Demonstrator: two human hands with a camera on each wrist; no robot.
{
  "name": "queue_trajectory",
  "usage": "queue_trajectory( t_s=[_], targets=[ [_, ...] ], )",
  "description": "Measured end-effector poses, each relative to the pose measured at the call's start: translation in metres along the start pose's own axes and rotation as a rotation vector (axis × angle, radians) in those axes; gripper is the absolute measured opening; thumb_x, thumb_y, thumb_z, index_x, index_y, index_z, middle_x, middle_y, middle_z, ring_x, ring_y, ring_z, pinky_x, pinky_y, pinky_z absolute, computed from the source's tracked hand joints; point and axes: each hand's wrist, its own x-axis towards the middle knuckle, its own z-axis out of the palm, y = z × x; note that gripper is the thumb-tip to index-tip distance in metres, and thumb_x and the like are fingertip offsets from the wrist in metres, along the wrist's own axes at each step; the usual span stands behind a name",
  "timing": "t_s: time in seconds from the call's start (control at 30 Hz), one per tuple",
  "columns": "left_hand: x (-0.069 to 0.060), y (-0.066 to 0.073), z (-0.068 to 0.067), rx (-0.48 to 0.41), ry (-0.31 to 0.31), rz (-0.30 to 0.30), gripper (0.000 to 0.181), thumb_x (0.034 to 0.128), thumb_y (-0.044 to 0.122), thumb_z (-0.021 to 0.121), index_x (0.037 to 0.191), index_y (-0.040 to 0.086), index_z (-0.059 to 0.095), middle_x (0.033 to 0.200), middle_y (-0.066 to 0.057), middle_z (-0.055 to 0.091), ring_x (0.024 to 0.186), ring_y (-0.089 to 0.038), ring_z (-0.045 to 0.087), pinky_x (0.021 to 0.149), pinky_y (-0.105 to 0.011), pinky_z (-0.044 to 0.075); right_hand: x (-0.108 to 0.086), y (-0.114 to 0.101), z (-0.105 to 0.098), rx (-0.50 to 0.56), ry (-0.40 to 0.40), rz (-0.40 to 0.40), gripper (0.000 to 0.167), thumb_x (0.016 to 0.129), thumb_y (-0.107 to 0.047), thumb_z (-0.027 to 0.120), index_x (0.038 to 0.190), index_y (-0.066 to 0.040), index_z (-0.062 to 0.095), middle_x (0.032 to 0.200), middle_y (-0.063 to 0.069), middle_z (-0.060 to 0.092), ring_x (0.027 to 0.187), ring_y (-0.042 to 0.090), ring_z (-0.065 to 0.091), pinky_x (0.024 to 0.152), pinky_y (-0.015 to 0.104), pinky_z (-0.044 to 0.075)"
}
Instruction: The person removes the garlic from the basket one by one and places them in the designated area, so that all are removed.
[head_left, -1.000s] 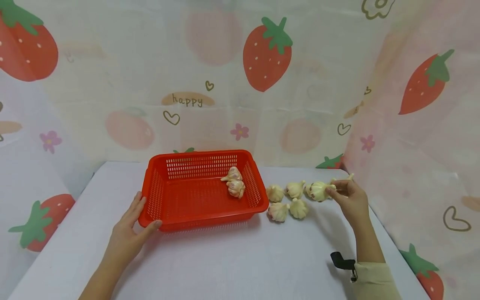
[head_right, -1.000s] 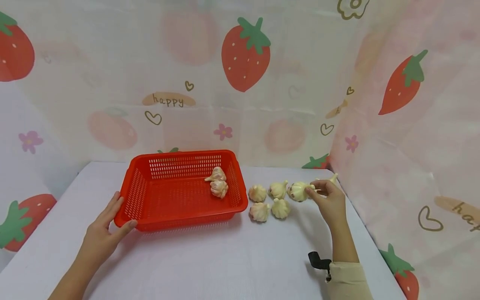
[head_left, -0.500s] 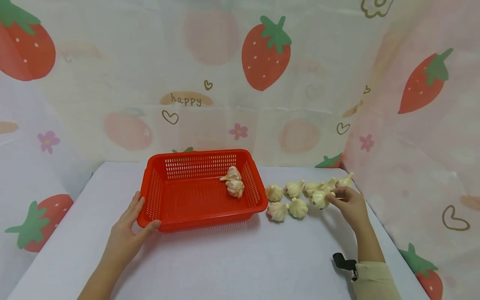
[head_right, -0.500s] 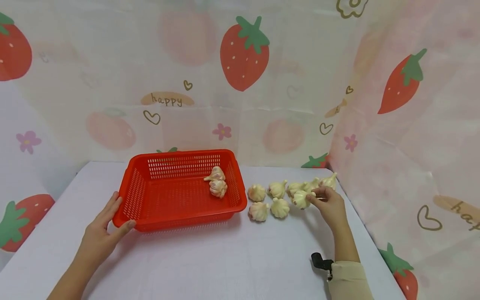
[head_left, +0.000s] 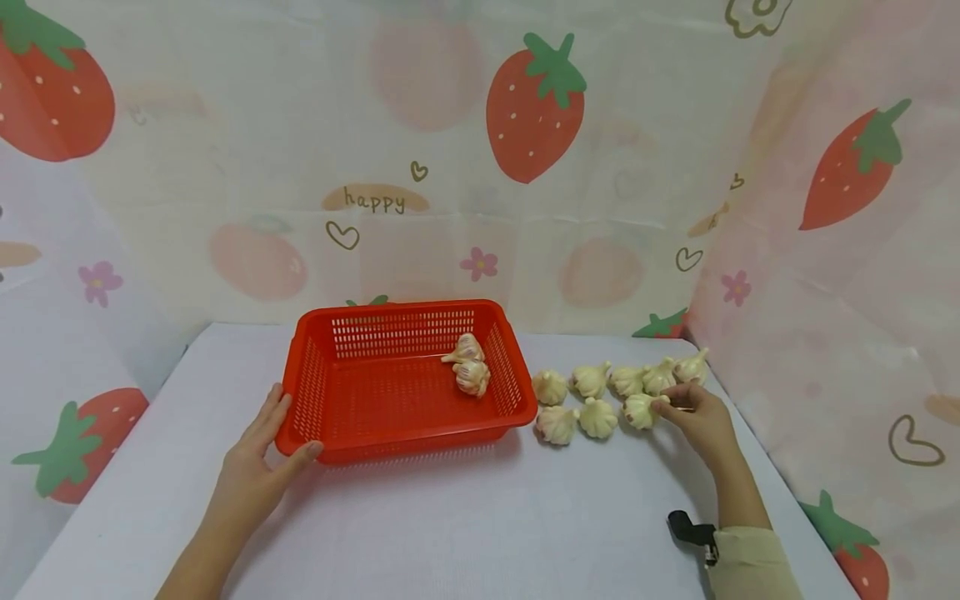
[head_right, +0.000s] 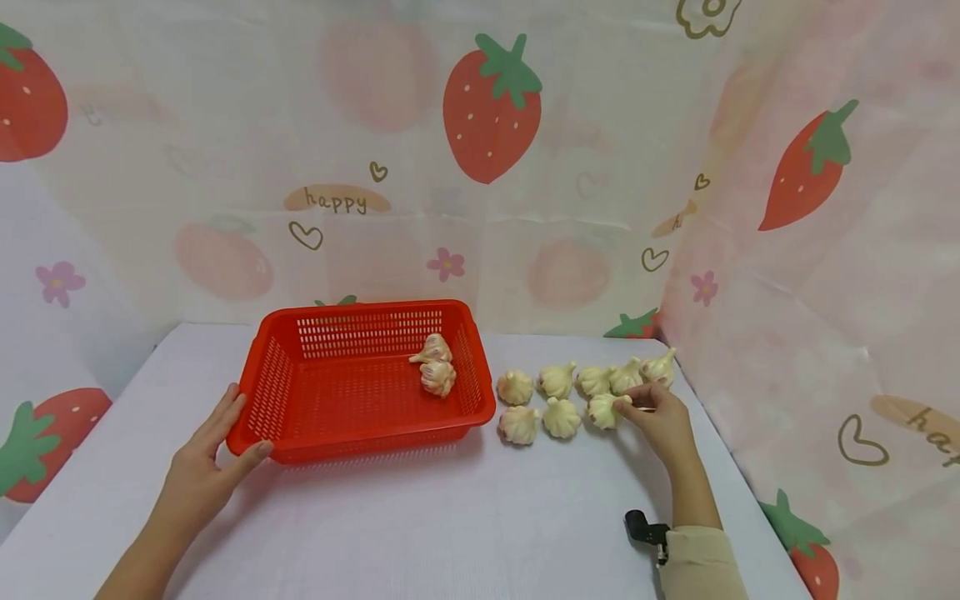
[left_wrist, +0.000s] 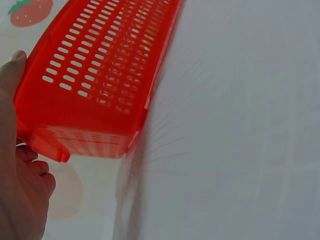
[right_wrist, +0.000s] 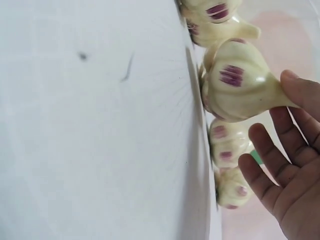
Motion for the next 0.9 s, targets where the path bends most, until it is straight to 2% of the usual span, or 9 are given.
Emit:
queue_trajectory(
  t_s=[0.33, 0.73, 0.9],
  targets=[
    [-0.0011, -0.0001, 0.0009, 0.0, -0.009, -0.009, 0.089, 0.093, 0.043, 0.075, 0.163, 0.017, 0.027, 0.171, -0.003, 0.02, 0.155, -0.037, 0.024, 0.103, -0.07, 0.042, -0.0002, 0.0053, -0.0003, -0.001, -0.027, 0.007, 0.051, 0.091, -0.046, 0.076, 0.119, -0.003, 0.067, 0.12, 0.019, 0.07, 0.115, 0.032, 0.061, 0.085, 0.034, 0.048],
    [0.0008, -0.0017, 0.0003, 0.01, -0.003, 0.001, 0.089, 0.0929, 0.043, 0.075, 0.163, 0.018, 0.027, 0.171, -0.001, 0.019, 0.156, -0.036, 0.024, 0.103, -0.07, 0.043, 0.0014, -0.0007, 0.0021, -0.043, -0.058, -0.011, 0.052, 0.091, -0.045, 0.077, 0.121, -0.004, 0.066, 0.121, 0.02, 0.07, 0.116, 0.036, 0.063, 0.081, 0.033, 0.049],
    [0.0007, -0.0025, 0.0013, 0.014, 0.0, -0.001, 0.089, 0.0926, 0.043, 0.075, 0.163, 0.017, 0.027, 0.171, -0.004, 0.021, 0.156, -0.035, 0.025, 0.102, -0.07, 0.043, 0.001, -0.0021, 0.0026, -0.063, -0.058, -0.02, 0.051, 0.092, -0.045, 0.076, 0.12, -0.004, 0.065, 0.121, 0.02, 0.07, 0.116, 0.036, 0.063, 0.08, 0.033, 0.049]
  ],
)
